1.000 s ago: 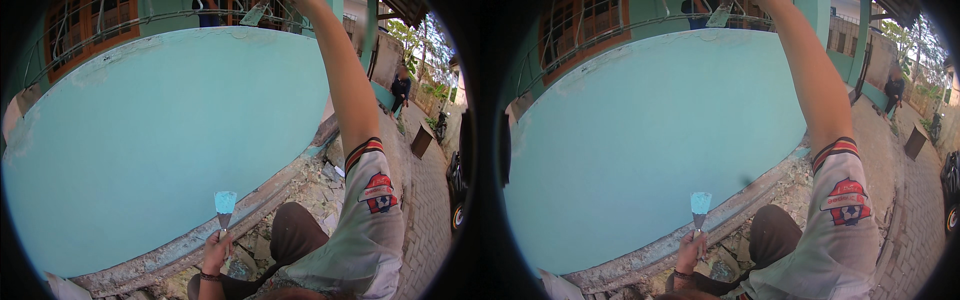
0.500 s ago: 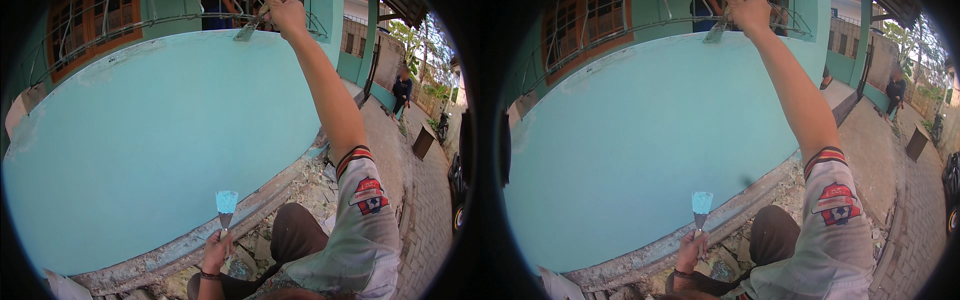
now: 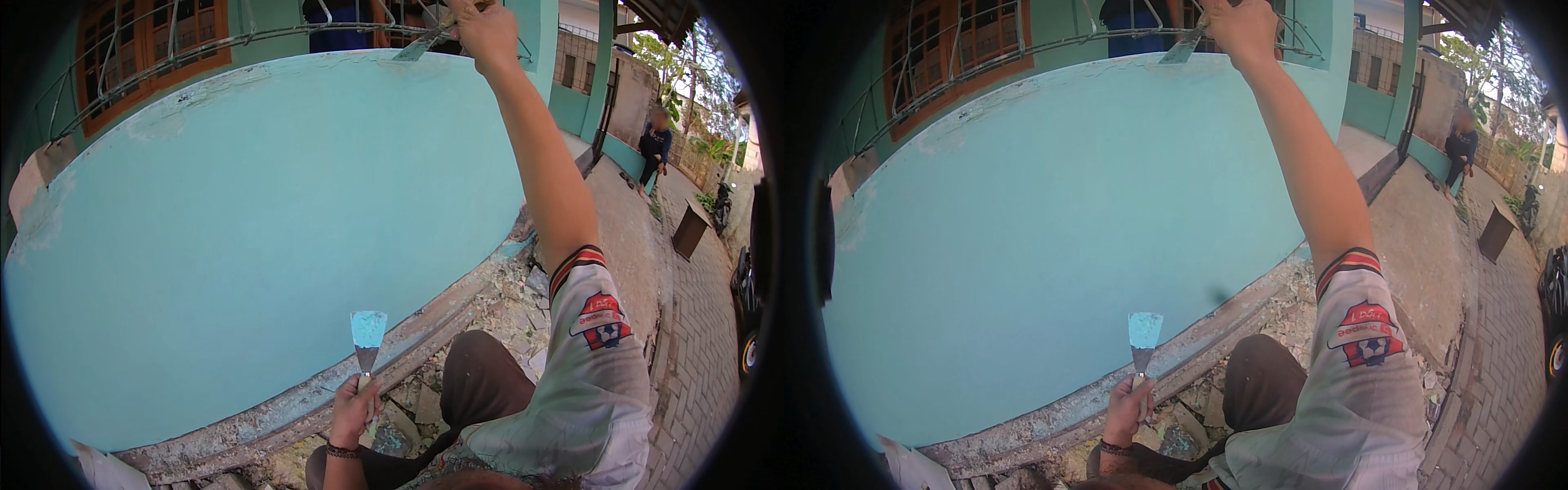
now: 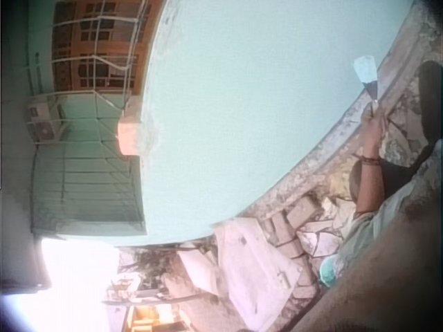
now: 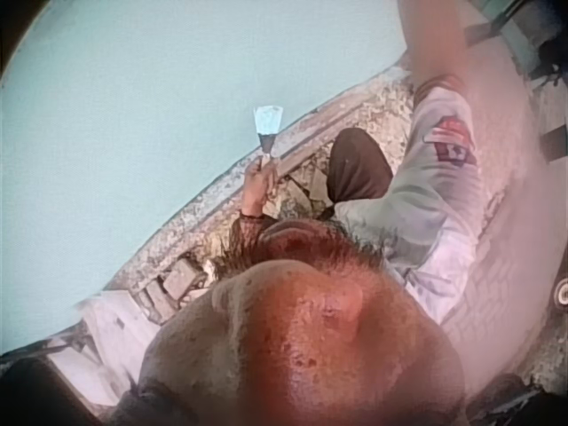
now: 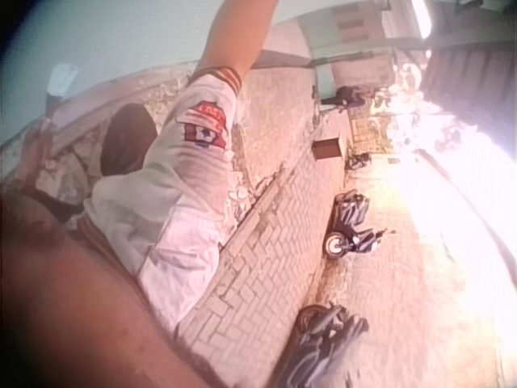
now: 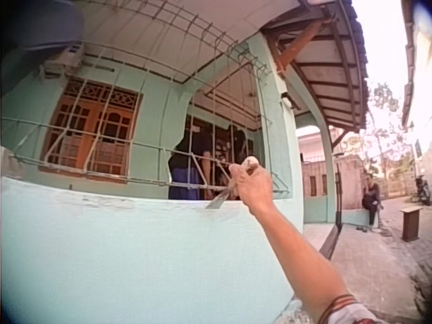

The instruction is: The person applies a light blue plaster-like substance to a wall using a putty knife and a smaller scraper. They repeatedly scoop material from a bucket, transfer it between tools, and smooth it onto the wall surface.

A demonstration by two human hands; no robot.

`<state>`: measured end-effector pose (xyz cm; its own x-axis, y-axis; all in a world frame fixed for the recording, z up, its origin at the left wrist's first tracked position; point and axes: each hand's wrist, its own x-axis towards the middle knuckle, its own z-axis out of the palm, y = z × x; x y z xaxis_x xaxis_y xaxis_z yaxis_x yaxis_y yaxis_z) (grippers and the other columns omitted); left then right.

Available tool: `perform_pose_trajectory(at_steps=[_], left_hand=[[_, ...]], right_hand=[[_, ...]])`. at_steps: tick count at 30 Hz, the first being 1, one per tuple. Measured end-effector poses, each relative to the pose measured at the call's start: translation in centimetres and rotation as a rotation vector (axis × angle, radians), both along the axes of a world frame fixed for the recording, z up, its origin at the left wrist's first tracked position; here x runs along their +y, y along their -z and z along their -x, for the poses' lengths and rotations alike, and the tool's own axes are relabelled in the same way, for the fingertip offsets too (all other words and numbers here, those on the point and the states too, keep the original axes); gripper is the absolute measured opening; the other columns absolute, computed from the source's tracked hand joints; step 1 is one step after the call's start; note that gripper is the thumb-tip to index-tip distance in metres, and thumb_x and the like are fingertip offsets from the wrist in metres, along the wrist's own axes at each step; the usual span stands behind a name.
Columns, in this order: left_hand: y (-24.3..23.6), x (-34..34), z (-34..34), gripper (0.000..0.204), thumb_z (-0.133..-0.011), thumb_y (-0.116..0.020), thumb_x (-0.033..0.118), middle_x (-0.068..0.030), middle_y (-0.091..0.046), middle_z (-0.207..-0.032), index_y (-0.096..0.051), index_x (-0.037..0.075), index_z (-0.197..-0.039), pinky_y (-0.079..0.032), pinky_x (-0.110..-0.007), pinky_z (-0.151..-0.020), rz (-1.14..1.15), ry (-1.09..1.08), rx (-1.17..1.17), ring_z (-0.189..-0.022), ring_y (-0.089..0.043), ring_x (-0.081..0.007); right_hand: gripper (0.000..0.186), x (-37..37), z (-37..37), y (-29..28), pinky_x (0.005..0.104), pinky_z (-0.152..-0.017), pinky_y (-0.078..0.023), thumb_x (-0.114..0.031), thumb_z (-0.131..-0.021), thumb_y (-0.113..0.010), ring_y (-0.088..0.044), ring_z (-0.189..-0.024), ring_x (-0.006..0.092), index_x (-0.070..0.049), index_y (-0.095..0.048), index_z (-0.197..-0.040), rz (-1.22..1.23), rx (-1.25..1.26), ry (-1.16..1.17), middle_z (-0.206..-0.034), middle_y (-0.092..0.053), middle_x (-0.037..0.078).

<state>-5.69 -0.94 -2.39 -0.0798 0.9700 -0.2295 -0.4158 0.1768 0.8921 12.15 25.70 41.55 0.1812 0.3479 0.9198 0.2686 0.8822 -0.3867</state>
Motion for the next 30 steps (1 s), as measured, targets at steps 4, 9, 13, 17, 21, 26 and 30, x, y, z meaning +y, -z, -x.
perform_pose_trajectory(at_steps=[4,9,13,17,21,26,30], left_hand=[[-0.1,0.0,0.0,0.014,-0.088,-0.064,0.011,-0.0034,-0.055,-0.057,-0.056,0.001,-0.093,-0.036,-0.024,-0.038,-0.002,-0.002,-0.004,-0.041,-0.047,-0.0096],[-0.7,-0.1,-0.3,0.014,-0.088,-0.064,0.012,-0.0033,-0.055,-0.057,-0.056,0.001,-0.093,-0.036,-0.023,-0.038,0.014,0.001,-0.001,-0.041,-0.048,-0.0097],[-0.7,0.0,-0.3,0.015,-0.088,-0.065,0.013,-0.0031,-0.055,-0.057,-0.056,0.001,-0.093,-0.036,-0.023,-0.038,0.015,-0.004,0.007,-0.041,-0.048,-0.0097],[-0.4,-0.2,-0.1,0.015,-0.088,-0.065,0.014,-0.0028,-0.054,-0.057,-0.056,0.002,-0.093,-0.036,-0.024,-0.038,0.012,0.0,0.022,-0.042,-0.047,-0.0095],[-0.8,-0.1,-0.4,0.014,-0.088,-0.064,0.014,-0.0029,-0.054,-0.057,-0.056,0.002,-0.092,-0.036,-0.024,-0.039,-0.002,0.006,-0.001,-0.042,-0.047,-0.0094],[-0.4,-0.4,0.2,0.013,-0.088,-0.063,0.012,-0.0037,-0.055,-0.057,-0.055,0.002,-0.092,-0.036,-0.024,-0.038,0.012,-0.017,0.008,-0.042,-0.047,-0.0097],[-0.6,0.0,-0.5,0.013,-0.088,-0.064,0.012,-0.0039,-0.055,-0.057,-0.055,0.002,-0.091,-0.036,-0.024,-0.038,0.016,0.02,0.012,-0.042,-0.047,-0.0097]], right_hand=[[0.031,1.2,0.1,1.1,0.0321,-0.051,-0.044,-0.032,-0.085,-0.066,-0.055,-0.053,0.0132,-0.004,-0.059,-0.073,0.018,-0.006,0.092,-0.061,-0.061,0.006],[0.034,2.0,-0.5,-0.4,0.0326,-0.053,-0.044,-0.035,-0.084,-0.066,-0.055,-0.056,0.0141,-0.003,-0.061,-0.073,0.036,0.014,0.055,-0.063,-0.061,0.006],[0.032,0.3,-0.5,-1.2,0.03,-0.05,-0.043,-0.032,-0.083,-0.066,-0.055,-0.053,0.0129,-0.004,-0.059,-0.07,0.005,0.055,-0.033,-0.061,-0.061,0.005],[0.03,-2.0,2.1,-0.6,0.0287,-0.047,-0.043,-0.028,-0.084,-0.067,-0.055,-0.051,0.0113,-0.005,-0.057,-0.068,0.069,-0.001,-0.116,-0.059,-0.061,0.006],[0.029,-0.8,3.1,-0.9,0.0288,-0.046,-0.044,-0.027,-0.083,-0.067,-0.056,-0.05,0.0114,-0.005,-0.057,-0.068,0.088,-0.087,-0.115,-0.059,-0.062,0.006],[0.027,0.5,4.2,-2.8,0.0302,-0.049,-0.045,-0.027,-0.082,-0.068,-0.058,-0.054,0.0142,-0.001,-0.064,-0.077,0.169,-0.167,-0.034,-0.062,-0.064,0.008],[0.027,1.6,3.9,-6.0,0.0305,-0.05,-0.045,-0.026,-0.081,-0.067,-0.059,-0.056,0.0151,0.001,-0.066,-0.081,0.316,-0.165,-0.035,-0.066,-0.064,0.008]])
